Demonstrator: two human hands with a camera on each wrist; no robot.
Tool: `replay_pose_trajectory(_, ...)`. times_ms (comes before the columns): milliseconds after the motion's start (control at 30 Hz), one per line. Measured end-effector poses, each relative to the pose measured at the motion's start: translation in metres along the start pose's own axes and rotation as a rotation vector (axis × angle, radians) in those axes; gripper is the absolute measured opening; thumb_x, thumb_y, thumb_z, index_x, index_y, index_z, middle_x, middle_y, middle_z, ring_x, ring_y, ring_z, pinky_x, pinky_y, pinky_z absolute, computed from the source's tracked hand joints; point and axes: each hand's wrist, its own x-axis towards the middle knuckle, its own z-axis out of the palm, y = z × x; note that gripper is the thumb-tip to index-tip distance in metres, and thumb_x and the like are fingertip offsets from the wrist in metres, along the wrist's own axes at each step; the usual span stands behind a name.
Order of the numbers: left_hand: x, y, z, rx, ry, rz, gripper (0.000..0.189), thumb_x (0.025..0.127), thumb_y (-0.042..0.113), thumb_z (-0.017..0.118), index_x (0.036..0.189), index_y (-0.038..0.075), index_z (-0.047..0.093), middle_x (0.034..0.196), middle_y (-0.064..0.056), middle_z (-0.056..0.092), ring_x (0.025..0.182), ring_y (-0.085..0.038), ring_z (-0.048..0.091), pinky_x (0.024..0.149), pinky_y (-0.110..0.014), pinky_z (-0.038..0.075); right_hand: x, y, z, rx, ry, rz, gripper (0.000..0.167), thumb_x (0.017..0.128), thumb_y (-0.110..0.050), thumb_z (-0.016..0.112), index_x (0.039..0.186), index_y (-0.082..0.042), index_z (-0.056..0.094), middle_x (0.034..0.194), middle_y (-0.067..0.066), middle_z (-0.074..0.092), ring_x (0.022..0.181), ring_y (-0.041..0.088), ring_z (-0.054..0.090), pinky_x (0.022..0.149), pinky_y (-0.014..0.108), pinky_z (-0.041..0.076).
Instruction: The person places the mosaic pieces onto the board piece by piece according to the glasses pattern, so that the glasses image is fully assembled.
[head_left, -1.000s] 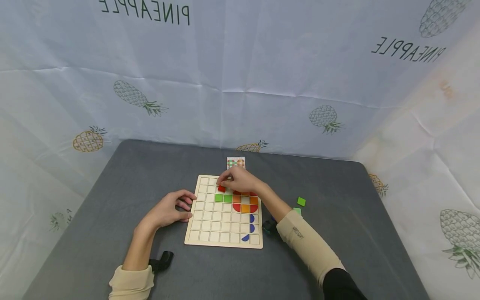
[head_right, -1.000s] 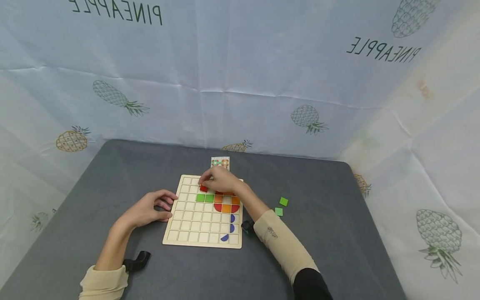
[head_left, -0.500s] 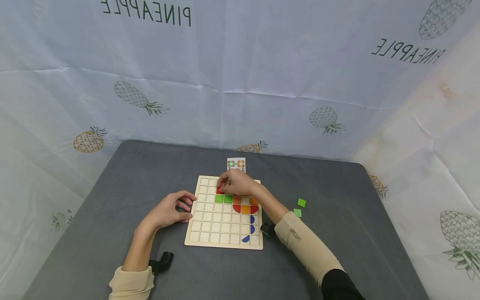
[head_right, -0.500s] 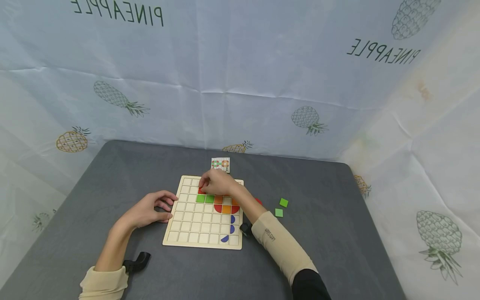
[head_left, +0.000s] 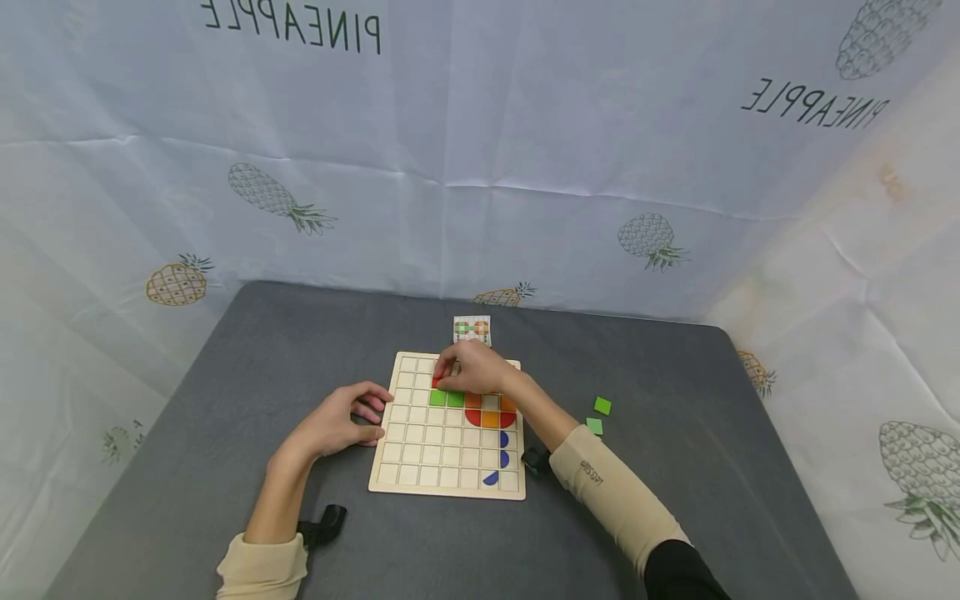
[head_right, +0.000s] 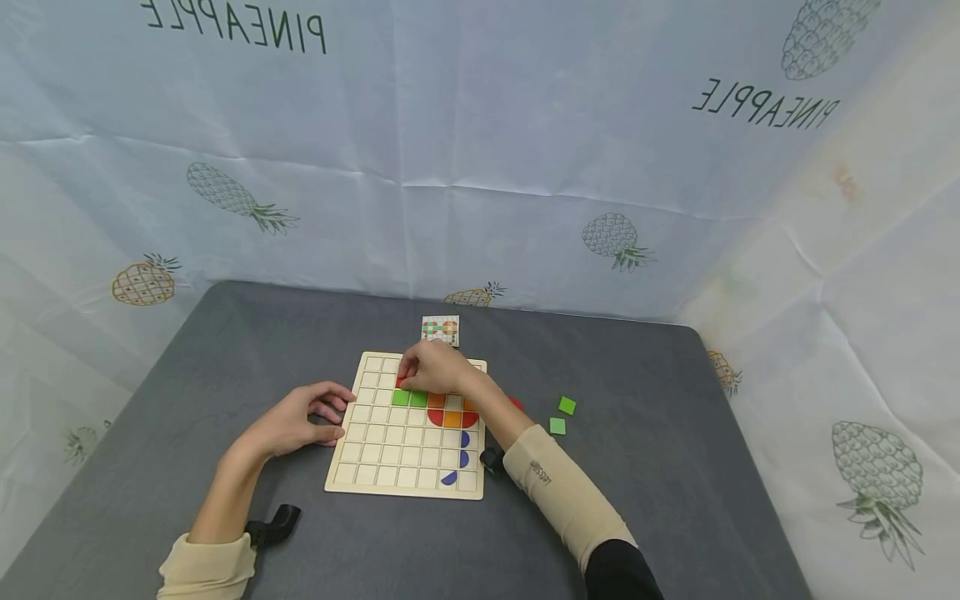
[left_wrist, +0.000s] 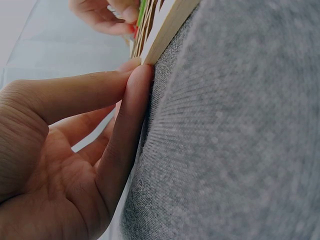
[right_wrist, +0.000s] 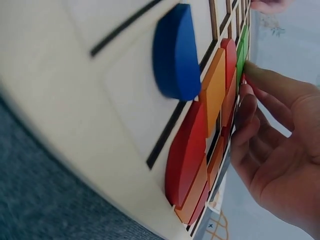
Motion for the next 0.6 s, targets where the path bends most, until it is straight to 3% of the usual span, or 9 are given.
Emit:
replay_pose_trajectory(300,-0.001,0.0,0.0,-0.009,-0.002,0.001,0.048,0.09,-0.008,0.081,0.134,-0.005,0.064,0.115,-0.021,0.06,0.097,-0.025,0.061,0.07,-0.033,0.067,-0.011,-0.001,-0.009,0.098,-0.008,0.016,0.012,0.103,-0.013,0.074,0.109,-0.006,0.082,0.105,0.01,0.082,0.081,0.009,0.071,0.076,0.021,0.058)
replay_pose_trajectory(600,-0.002,0.001,0.001,-0.012,-0.009,-0.002,0.048,0.091,-0.008,0.08,0.136,-0.005,0.063,0.115,-0.021,0.06,0.097,-0.025,0.061,0.07,-0.034,0.067,-0.041,0.012,-0.027,0.101,0.051,0.071,0.013,0.103,-0.016,0.076,0.111,-0.008,0.082,0.107,0.008,0.082,0.084,0.014,0.076,0.077,0.023,0.061)
